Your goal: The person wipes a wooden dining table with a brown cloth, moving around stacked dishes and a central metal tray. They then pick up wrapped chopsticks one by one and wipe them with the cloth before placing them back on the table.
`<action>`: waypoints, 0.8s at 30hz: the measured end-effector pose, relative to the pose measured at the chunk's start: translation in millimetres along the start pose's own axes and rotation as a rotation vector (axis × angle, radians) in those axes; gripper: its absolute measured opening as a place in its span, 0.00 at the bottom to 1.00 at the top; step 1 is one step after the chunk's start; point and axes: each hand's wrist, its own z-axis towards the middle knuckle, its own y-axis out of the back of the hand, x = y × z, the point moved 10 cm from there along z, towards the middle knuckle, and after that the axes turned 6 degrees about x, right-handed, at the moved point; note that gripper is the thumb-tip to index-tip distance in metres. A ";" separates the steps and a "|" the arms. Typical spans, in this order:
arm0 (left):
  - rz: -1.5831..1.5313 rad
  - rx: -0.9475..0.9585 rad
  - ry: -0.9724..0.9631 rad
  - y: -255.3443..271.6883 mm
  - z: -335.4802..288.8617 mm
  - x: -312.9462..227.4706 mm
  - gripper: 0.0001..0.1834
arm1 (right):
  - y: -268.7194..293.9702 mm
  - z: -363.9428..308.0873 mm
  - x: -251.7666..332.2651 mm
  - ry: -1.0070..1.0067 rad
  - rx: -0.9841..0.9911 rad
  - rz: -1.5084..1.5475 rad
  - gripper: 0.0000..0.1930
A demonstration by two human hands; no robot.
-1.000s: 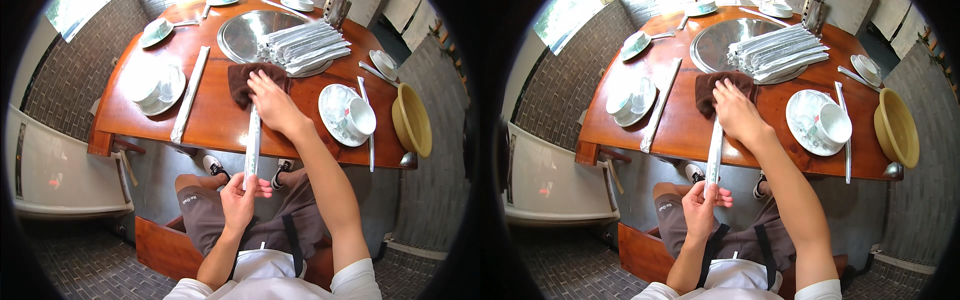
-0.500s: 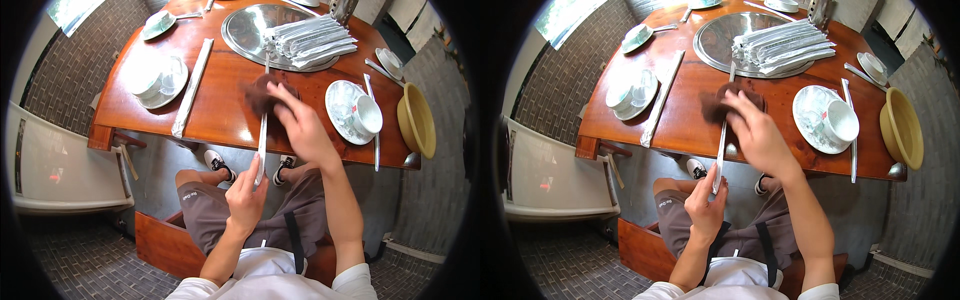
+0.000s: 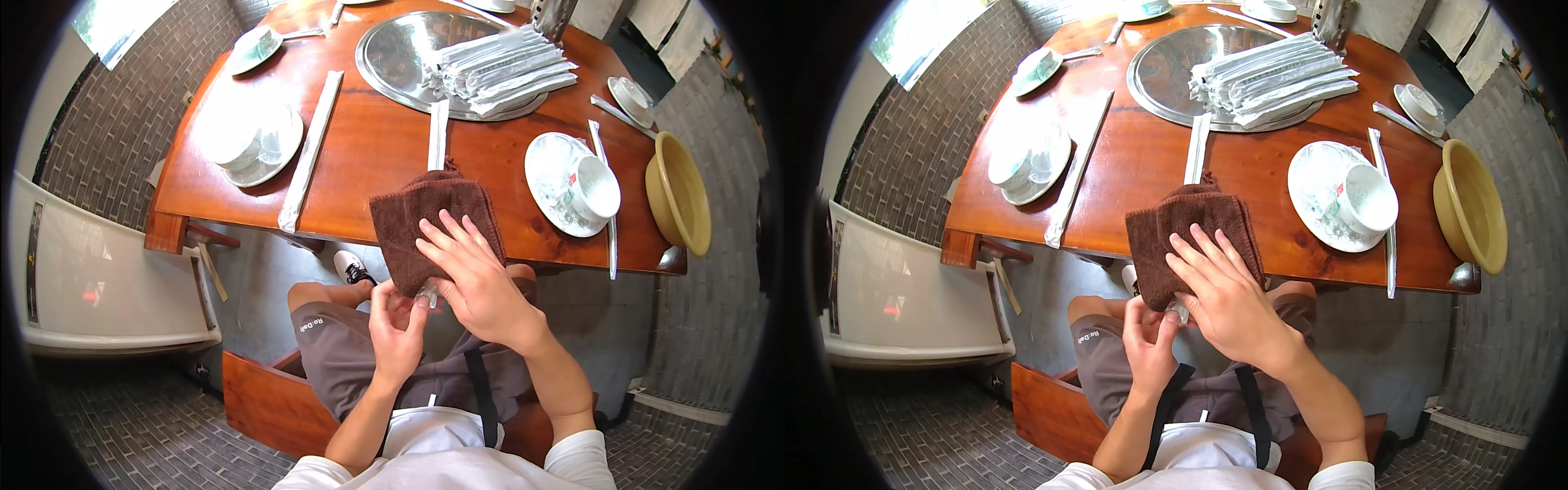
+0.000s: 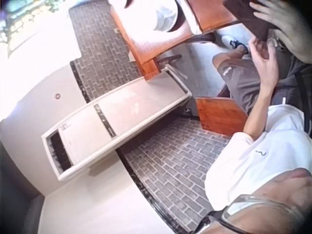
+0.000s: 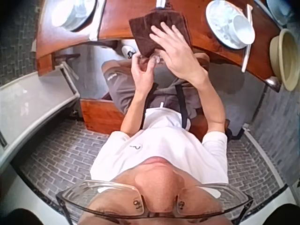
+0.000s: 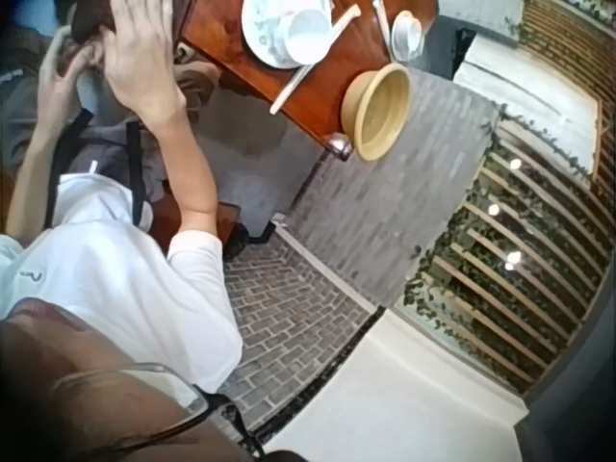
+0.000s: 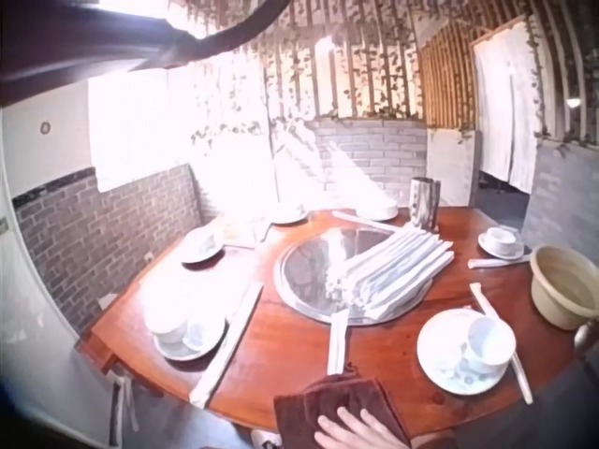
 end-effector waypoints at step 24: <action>0.024 0.221 0.248 -9.0 4.5 14.7 0.16 | 21.4 129.3 -114.1 -0.156 -0.170 -0.332 0.21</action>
